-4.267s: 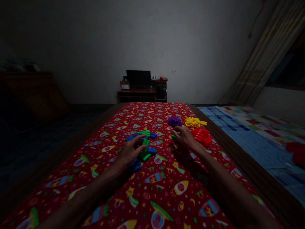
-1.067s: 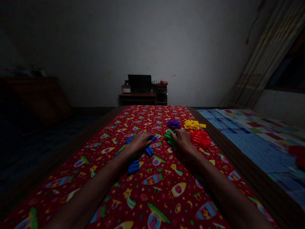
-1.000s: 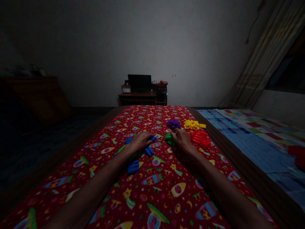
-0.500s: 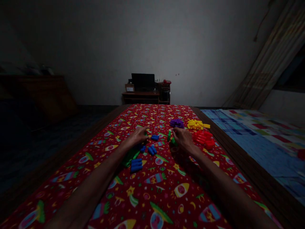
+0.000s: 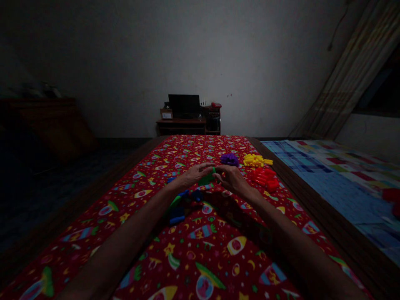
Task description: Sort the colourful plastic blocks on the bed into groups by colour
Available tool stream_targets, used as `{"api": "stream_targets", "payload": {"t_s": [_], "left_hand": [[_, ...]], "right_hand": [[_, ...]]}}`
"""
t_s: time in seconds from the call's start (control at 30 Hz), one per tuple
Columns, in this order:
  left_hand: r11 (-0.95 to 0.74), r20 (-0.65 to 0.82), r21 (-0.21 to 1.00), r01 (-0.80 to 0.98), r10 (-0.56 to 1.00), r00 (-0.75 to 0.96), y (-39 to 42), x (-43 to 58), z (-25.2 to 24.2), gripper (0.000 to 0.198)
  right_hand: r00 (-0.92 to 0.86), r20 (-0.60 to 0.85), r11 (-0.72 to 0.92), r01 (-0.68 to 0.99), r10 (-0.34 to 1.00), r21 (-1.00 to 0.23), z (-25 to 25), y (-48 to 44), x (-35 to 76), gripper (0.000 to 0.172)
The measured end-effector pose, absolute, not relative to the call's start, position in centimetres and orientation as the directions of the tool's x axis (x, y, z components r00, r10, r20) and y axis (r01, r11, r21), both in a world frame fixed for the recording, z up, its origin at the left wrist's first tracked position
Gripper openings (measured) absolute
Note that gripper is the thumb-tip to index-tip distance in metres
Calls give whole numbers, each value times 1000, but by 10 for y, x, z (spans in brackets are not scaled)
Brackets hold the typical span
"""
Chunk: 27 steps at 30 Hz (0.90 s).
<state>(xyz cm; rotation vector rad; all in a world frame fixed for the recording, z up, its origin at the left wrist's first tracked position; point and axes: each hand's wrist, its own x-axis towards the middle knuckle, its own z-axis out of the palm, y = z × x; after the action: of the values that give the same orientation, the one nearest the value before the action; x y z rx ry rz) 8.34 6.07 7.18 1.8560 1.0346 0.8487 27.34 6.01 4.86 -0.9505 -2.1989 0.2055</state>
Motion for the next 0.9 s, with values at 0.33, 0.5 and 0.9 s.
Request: {"api": "stream_targets", "payload": {"t_s": [0.33,0.5,0.9], "left_hand": [[-264,62,925,273,815,577,72,79,58,51],[-204,13,929,309,853,522,72,74,57,61],[-249,24,672,698,949,316,93,53,44,56]], "right_hand": [[-424,268,490,602,865,-631,61,65,281,29],[-387,247,452,639,888,-623,65,73,303,33],[-294,-48,280,940,955,-197,64,81,351,13]]}}
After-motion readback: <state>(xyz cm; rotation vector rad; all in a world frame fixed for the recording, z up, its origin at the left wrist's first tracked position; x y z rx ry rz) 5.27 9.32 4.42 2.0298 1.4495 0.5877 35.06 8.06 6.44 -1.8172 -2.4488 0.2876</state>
